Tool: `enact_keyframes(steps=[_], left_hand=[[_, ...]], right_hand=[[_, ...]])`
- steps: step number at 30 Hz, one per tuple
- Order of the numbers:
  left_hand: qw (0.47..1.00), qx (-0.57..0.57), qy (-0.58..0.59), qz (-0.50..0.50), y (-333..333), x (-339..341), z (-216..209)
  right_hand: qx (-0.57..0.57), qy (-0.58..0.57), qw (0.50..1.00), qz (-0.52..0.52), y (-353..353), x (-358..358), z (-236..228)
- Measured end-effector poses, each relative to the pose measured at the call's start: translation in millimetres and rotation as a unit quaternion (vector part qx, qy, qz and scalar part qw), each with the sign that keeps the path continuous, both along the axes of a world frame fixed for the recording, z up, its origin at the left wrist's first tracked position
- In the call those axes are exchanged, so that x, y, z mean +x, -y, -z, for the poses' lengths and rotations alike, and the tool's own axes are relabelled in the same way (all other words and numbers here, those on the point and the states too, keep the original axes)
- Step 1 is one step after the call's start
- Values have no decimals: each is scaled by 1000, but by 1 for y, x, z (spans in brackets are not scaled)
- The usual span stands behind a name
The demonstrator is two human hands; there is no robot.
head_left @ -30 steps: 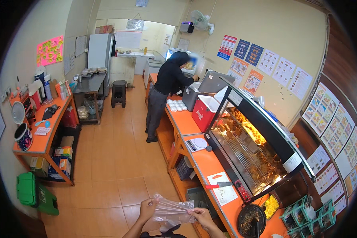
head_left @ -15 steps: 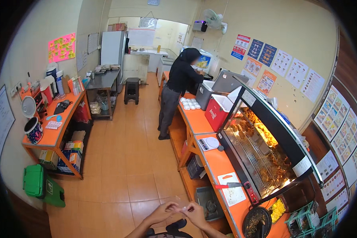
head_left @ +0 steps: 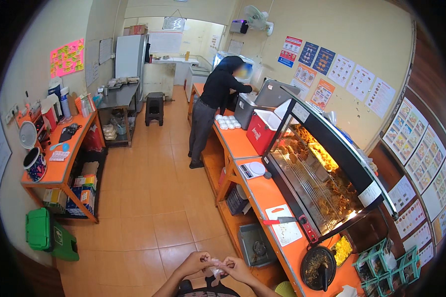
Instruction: The recorder prepares a food order by placing rice and fried chicken into a container, adding condiment packets, and checking a receipt.
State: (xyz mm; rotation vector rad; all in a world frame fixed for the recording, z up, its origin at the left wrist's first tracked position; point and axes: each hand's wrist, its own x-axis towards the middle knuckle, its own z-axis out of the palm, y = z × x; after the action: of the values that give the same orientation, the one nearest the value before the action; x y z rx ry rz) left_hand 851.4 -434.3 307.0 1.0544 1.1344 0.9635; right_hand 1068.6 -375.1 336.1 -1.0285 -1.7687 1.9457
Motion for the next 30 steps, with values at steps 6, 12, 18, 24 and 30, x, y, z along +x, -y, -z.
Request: enact_keyframes(steps=[6, 12, 18, 24, 30], left_hand=[[946, 145, -286, -51, 6, -8, 0], [920, 191, -339, -39, 17, -6, -4], [942, 152, -299, -28, 15, 9, -27], [945, 253, -207, 19, 12, 15, -46], [912, 296, -271, 81, 14, 30, -83]], right_hand=[[347, 152, 925, 36, 2, 1, -20], [446, 187, 875, -17, 2, -8, -39], [673, 6, 736, -70, 15, -33, -59], [501, 300, 796, -160, 8, -17, -20], [491, 236, 814, -200, 13, -3, 24]])
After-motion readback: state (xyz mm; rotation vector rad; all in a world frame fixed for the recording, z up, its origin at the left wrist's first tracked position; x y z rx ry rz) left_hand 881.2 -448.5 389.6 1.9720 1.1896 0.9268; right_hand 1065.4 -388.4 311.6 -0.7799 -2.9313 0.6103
